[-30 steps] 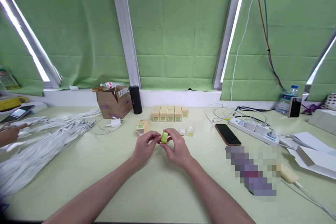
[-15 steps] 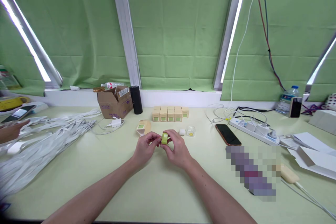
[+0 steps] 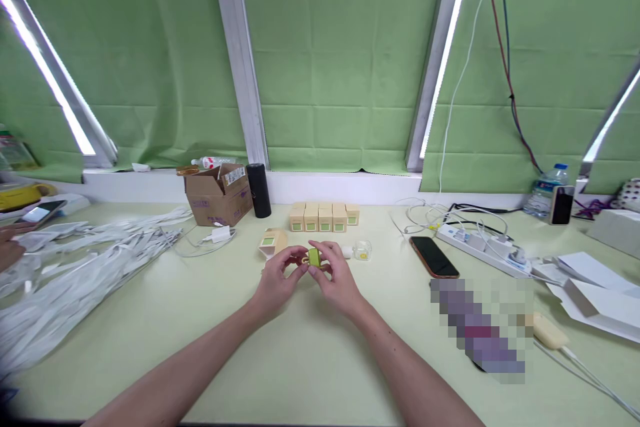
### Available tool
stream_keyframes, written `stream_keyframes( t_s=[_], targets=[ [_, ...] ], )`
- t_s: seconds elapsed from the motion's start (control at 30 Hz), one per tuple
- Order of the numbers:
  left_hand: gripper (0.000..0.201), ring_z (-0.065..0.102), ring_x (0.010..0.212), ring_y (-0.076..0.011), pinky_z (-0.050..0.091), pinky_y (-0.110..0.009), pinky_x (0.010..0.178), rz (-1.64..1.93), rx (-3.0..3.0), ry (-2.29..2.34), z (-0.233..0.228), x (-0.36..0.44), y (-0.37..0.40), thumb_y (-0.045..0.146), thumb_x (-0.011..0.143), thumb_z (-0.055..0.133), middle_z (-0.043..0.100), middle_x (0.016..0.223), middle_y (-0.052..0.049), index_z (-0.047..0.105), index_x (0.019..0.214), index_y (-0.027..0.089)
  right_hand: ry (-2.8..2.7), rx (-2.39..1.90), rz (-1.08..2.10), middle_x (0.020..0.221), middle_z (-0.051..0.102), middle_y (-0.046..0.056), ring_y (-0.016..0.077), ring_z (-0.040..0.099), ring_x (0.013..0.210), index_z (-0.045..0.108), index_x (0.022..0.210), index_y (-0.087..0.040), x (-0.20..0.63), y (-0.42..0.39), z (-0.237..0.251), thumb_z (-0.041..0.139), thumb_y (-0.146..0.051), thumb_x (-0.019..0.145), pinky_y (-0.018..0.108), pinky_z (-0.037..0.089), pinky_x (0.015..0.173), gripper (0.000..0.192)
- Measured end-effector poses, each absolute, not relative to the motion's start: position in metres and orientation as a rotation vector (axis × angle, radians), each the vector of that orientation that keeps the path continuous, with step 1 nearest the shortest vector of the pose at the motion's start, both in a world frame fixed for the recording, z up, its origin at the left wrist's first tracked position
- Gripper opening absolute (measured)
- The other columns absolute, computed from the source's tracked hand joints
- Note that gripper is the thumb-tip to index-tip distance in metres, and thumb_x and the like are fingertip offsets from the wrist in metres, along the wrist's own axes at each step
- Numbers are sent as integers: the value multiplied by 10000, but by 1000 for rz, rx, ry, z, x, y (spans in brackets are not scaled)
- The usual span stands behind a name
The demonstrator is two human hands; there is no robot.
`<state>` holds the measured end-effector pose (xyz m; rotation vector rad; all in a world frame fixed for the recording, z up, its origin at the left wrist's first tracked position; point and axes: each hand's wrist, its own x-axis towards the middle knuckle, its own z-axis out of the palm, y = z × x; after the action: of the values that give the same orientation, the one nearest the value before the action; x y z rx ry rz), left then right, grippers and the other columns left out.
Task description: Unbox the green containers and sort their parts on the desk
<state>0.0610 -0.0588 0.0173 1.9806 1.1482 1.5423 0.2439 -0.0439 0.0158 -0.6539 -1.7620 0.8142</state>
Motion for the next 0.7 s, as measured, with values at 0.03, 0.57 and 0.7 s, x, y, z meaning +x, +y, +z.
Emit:
stream_keyframes(
  t_s=[0.03,0.57,0.7],
  targets=[
    [249,714,953,-202,617,-386,867,1531,2018,1147,19,60,-59,273,937,689,744,1107,-86,669,1175,202,-1772,-663,799,1257,548,93,203,637,1052,592,1434,-340,245,-43,16,614,-328,985,391,632,881,449],
    [447,615,1130,-256,566,-418,886,1520,2193,1141,18,59,-56,142,870,748,721,1205,-78,664,1284,286,-1863,-658,409,1326,565,132,299,602,1214,535,1355,-286,249,-43,14,585,-67,861,504,589,952,543],
    [455,611,1108,-244,562,-404,878,1520,2186,1181,18,59,-57,125,851,759,712,1195,-63,661,1264,289,-1861,-624,377,1287,562,129,296,604,1211,589,1245,-269,250,-43,16,581,-88,890,509,588,972,399]
  ],
)
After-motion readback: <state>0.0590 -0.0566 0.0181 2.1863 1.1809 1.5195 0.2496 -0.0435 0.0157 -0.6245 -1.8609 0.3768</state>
